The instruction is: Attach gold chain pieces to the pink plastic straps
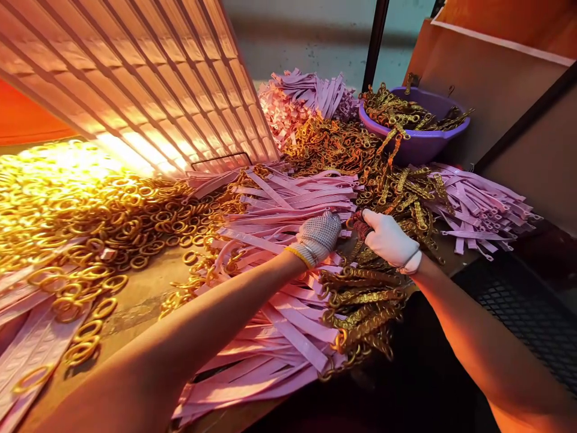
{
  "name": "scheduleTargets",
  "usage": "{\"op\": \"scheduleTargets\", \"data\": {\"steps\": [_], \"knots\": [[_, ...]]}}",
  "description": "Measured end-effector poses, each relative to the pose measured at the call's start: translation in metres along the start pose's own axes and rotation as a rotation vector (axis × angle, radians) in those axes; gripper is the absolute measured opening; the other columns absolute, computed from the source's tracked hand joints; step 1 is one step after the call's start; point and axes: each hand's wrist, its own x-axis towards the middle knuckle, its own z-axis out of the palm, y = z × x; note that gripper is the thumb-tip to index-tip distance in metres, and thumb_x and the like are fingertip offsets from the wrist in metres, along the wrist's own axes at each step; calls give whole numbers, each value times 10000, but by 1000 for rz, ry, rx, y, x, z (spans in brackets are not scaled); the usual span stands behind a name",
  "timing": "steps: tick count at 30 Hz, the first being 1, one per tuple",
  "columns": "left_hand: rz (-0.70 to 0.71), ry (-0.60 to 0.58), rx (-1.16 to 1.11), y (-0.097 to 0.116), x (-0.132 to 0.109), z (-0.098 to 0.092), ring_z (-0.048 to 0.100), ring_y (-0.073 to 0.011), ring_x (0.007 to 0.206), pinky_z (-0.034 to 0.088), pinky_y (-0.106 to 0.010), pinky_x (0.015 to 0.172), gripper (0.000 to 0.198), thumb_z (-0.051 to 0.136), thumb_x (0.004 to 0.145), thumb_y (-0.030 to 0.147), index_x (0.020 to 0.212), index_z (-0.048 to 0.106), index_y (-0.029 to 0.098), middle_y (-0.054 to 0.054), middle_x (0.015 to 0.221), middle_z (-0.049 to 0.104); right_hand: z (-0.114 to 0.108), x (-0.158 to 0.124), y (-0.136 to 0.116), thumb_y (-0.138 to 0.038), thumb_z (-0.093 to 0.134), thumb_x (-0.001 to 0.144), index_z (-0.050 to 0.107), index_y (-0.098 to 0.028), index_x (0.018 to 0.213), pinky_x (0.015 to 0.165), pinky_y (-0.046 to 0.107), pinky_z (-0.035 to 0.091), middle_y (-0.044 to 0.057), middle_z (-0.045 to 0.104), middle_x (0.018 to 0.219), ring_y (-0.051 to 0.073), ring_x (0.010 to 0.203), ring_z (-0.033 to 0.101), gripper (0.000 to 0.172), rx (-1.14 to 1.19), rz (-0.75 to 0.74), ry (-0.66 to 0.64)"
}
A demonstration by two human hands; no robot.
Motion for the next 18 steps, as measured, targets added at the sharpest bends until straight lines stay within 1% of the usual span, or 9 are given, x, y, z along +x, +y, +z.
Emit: {"op": "scheduleTargets", "data": {"steps": [3,6,11,13,15,18], "knots": [[0,-14,16,0,4,0,722,-369,957,576,-468,780,374,429,993,270,1220,673,99,-231,1060,714,1,3,4,-205,540,815,646,-186,886,732,262,440,15,672,795,173,769,545,129,14,-41,38],[28,-23,21,1,6,-2,720,-348,976,577,-448,808,344,464,983,284,1183,697,130,-205,1045,727,1,5,8,-197,517,817,651,-181,898,747,269,451,18,678,806,178,782,555,157,34,-41,59],[29,-37,40,-7,-8,-8,717,-317,977,568,-413,830,347,439,956,180,1173,697,99,-221,1078,722,5,4,6,-167,523,797,664,-190,889,753,274,458,16,681,785,185,781,566,169,-30,-10,23],[44,-40,31,-13,-14,-10,702,-313,1018,558,-395,848,334,465,932,179,1153,708,120,-210,1147,705,7,4,4,-147,534,781,668,-199,890,760,273,461,15,692,792,188,792,570,180,-60,-17,8],[49,-42,2,-16,-17,-11,694,-301,1033,552,-370,849,318,492,911,198,1131,717,149,-180,1170,705,8,4,5,-136,539,774,672,-202,904,771,274,466,15,704,812,190,808,576,198,-75,-26,7],[17,-52,-64,-14,-14,-10,710,-272,975,551,-330,814,298,511,899,244,1093,728,179,-138,1050,745,10,6,9,-148,535,794,678,-193,939,792,278,475,21,719,852,191,830,585,208,-61,-40,26]]}}
